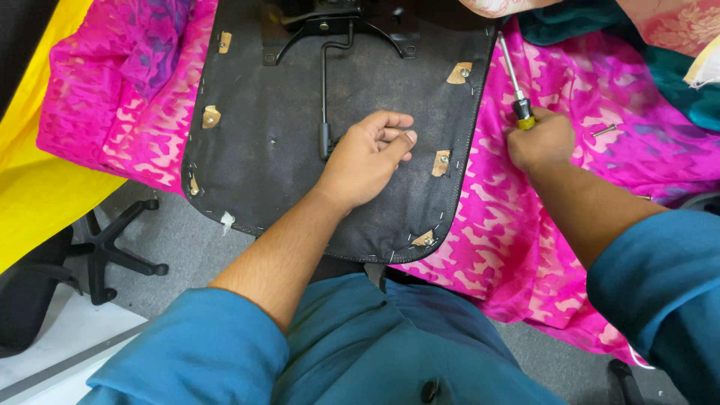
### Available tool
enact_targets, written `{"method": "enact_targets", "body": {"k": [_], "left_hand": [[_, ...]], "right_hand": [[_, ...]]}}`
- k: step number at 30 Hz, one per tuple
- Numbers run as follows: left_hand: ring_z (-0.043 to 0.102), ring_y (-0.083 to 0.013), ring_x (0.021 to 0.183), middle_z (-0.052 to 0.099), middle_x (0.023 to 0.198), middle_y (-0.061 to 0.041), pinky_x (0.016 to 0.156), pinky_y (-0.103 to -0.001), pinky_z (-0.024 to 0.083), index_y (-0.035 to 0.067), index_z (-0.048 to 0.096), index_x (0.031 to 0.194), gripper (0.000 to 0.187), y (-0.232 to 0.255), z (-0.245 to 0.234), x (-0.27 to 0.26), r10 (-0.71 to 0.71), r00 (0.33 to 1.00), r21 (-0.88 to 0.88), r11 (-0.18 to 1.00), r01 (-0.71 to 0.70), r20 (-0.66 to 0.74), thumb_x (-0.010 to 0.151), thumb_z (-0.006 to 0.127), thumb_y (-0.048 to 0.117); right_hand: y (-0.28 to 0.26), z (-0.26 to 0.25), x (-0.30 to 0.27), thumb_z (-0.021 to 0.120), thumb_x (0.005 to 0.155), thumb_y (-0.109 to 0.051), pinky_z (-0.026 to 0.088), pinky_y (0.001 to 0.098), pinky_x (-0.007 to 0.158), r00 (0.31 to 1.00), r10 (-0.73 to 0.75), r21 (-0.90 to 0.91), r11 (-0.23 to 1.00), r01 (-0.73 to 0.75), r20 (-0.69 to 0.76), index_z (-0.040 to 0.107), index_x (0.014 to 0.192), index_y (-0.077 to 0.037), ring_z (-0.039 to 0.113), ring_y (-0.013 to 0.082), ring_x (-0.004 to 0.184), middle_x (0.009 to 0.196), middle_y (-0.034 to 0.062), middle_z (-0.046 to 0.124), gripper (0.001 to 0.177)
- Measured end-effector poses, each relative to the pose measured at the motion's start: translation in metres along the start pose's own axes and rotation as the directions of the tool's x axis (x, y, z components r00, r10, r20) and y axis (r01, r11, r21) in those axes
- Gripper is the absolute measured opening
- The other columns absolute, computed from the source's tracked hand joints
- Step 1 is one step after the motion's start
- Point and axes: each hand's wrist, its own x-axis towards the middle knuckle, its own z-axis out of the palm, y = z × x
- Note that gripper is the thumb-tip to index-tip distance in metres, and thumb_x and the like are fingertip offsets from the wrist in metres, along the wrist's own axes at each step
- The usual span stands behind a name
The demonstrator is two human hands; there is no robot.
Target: The person uses a screwdriver to fasten screws into the underside of an office chair seat. They repeatedly pick up screws, align them with holes in the seat base, and tighten them while the chair remains upside down on a patterned cloth.
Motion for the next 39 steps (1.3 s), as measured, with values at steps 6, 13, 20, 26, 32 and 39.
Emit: {"method": "enact_targets", "body": {"k": [6,13,20,26,32,39], "left_hand": [[0.071,-0.0092,0.089,0.075,0.103,-0.006,0.073,-0.023,0.056,-0.001,0.062,0.13,0.041,0.007,-0.001,-0.002,-0.055,0.998,0.026,0.998,0.055,-0.002,0.096,0.065,0.022],[0.071,-0.0099,0.091,0.076,0.103,-0.005,0.082,-0.025,0.056,0.001,0.063,0.13,0.042,0.017,0.008,-0.001,-0.059,0.998,0.059,0.996,0.06,-0.02,0.096,0.066,0.025],[0.07,-0.0104,0.088,0.075,0.1,-0.005,0.08,-0.025,0.055,0.001,0.065,0.128,0.04,0.01,0.013,0.002,-0.093,0.996,0.071,0.993,0.092,0.005,0.096,0.067,0.025],[0.07,-0.0094,0.087,0.075,0.1,-0.004,0.08,-0.024,0.056,0.0,0.065,0.127,0.039,0.001,0.015,0.0,-0.08,0.997,0.032,0.996,0.079,0.023,0.096,0.067,0.023],[0.069,-0.0086,0.086,0.074,0.1,-0.004,0.072,-0.024,0.053,0.0,0.065,0.128,0.039,0.009,0.014,0.002,-0.082,0.996,-0.002,0.997,0.082,0.04,0.096,0.067,0.022],[0.071,-0.0098,0.088,0.075,0.105,-0.007,0.076,-0.023,0.055,0.0,0.059,0.136,0.047,0.017,0.024,0.004,-0.027,0.999,-0.03,0.999,0.028,0.036,0.095,0.066,0.022]], "right_hand": [[0.014,-0.013,-0.003,0.078,0.09,-0.032,0.054,0.0461,0.083,0.998,0.049,-0.088,0.995,-0.045,0.043,0.079,0.115,-0.017,0.072,0.0331,0.088,0.095,0.0175,0.074,0.03],[0.043,-0.023,0.0,0.08,0.081,-0.022,0.054,0.0491,0.083,0.987,-0.16,-0.244,0.957,0.157,0.006,0.079,0.114,-0.012,0.069,0.0407,0.09,0.098,0.0242,0.071,0.035],[0.061,-0.038,-0.013,0.077,0.081,-0.02,0.054,0.0511,0.087,0.997,-0.07,-0.235,0.969,0.074,0.027,0.076,0.113,-0.008,0.069,0.0428,0.095,0.099,0.0251,0.072,0.035],[0.055,-0.042,-0.015,0.077,0.084,-0.02,0.054,0.051,0.084,0.998,-0.03,-0.292,0.956,0.044,0.051,0.074,0.112,-0.004,0.069,0.0431,0.092,0.097,0.0257,0.073,0.032],[0.009,-0.04,0.003,0.067,0.094,-0.011,0.049,0.0395,0.056,0.939,0.326,0.758,0.584,-0.29,0.108,0.062,0.096,-0.007,0.06,0.0213,0.065,0.076,0.0066,0.063,0.006],[-0.064,-0.069,-0.035,0.065,0.094,-0.003,0.053,0.0268,0.056,0.94,-0.012,0.844,0.445,-0.301,0.341,0.063,0.097,-0.009,0.063,0.0117,0.063,0.079,0.0032,0.067,0.007]]}}
